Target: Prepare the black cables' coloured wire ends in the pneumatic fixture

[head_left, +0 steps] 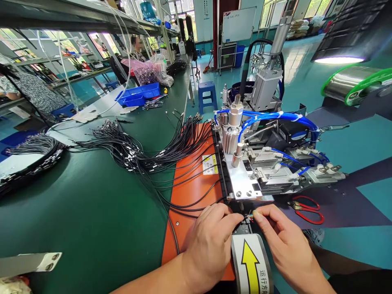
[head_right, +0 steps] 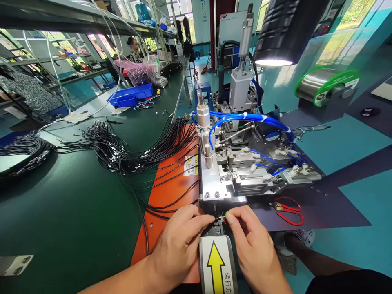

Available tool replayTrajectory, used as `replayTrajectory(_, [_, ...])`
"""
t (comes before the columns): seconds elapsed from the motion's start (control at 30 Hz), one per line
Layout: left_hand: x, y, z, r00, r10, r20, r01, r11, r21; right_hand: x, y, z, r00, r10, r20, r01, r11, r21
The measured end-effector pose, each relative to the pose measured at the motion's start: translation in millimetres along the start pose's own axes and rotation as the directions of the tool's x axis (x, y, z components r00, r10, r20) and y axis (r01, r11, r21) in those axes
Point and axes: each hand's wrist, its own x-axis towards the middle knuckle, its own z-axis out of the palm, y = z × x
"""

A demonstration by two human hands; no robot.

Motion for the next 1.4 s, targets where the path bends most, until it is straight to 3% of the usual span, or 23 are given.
replayTrajectory(1.4, [-0.2,1.1,3.4,1.0,0.004,-0.014,-0.003,0.997,0.072,-1.7,0.6,1.7,0.999,-0.033,-0.024,0.031,0.998,-0.054])
